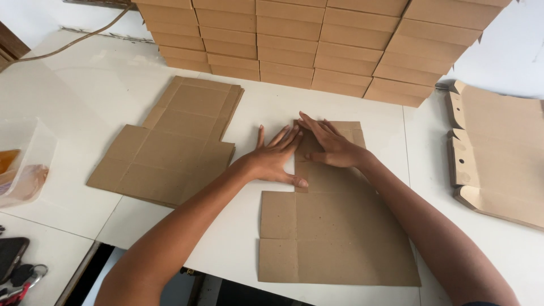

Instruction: Folding flat cardboard templates into small boxes and stacking them.

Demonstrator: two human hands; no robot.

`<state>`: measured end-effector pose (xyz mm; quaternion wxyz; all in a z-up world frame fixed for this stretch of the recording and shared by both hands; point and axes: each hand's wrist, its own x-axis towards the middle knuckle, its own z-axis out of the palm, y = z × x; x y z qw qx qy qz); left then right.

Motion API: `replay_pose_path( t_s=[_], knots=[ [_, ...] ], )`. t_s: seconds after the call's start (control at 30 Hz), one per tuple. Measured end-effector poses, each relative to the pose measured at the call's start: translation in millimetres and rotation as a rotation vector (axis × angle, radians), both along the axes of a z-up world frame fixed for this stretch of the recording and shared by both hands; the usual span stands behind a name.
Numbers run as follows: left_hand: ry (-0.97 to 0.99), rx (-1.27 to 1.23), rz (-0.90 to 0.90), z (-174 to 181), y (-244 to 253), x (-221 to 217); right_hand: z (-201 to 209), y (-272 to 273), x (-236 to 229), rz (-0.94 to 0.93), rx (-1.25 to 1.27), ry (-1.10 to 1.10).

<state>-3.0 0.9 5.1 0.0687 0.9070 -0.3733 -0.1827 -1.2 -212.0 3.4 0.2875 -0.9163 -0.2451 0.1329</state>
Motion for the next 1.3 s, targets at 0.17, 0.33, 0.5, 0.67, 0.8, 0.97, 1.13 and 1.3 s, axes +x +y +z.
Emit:
replay_pose_path(
  t_s=[0.17,0.33,0.5,0.67,0.8,0.97,1.13,1.3],
  knots=[
    [-0.028,-0.147,0.089,-23,1,9,-8,-5,4,0.015,0.005,-0.018],
    [-0.115,-0.152,0.090,-20,-2,10,-14,-8,6,0.014,0.005,-0.049],
    [-0.144,-0.076,0.051,-9,-3,-7,-17,-5,6,0.009,-0.030,-0.082],
    [0.012,0.016,-0.026,0,-3,-17,-17,-3,4,-0.050,-0.031,-0.053],
    [0.128,0.058,-0.093,20,14,-9,-27,-6,5,-0.045,-0.005,-0.096],
    [0.020,-0.147,-0.010,17,35,10,-29,-1,0,-0.062,-0.145,-0.233],
    [0.197,-0.121,0.046,20,40,3,-33,-10,0,-0.178,-0.200,-0.234],
    [0.239,-0.042,0.037,13,34,4,-38,-21,8,-0.251,-0.278,-0.212]
  ],
)
